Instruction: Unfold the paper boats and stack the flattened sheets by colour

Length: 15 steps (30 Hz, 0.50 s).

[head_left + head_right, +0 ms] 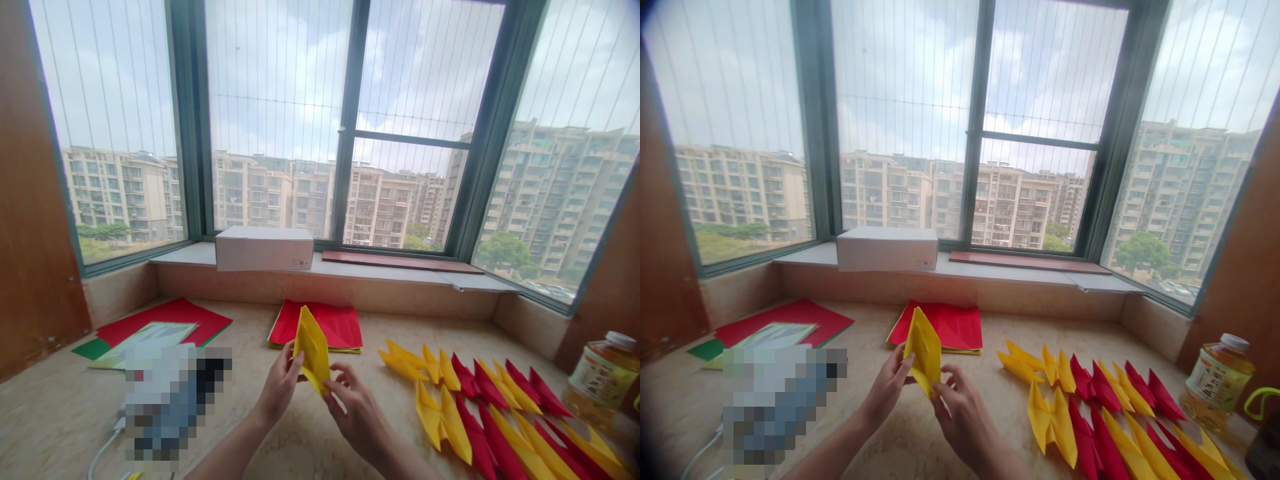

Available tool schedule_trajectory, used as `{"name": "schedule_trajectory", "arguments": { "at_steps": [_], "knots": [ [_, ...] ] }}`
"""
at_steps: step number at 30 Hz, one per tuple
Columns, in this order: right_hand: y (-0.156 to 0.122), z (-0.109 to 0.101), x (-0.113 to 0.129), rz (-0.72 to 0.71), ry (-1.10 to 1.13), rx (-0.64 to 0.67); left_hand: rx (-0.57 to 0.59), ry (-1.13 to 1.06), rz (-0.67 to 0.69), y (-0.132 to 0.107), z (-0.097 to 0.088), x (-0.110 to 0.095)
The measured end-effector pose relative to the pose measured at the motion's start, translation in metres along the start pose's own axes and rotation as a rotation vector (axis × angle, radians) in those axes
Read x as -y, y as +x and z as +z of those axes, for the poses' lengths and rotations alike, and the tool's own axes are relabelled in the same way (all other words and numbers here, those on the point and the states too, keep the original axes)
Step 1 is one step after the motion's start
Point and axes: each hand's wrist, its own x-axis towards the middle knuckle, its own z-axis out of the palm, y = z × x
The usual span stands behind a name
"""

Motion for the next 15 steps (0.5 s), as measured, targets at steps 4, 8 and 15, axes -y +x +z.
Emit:
{"name": "schedule_trajectory", "arguments": {
  "at_steps": [4, 8, 15],
  "knots": [
    [-0.0012, 0.0016, -0.0088, 0.055, 0.061, -0.034, 0.033, 0.000, 0.001, -0.0038, 0.0037, -0.0005],
    [-0.0025, 0.0037, -0.0103, 0.105, 0.065, -0.018, 0.079, 0.023, 0.013, -0.0056, 0.0047, 0.0027],
    [-0.0027, 0.0033, -0.0099, 0.093, -0.063, 0.047, 0.094, 0.157, 0.099, -0.0060, 0.0028, 0.0060]
  ]
}}
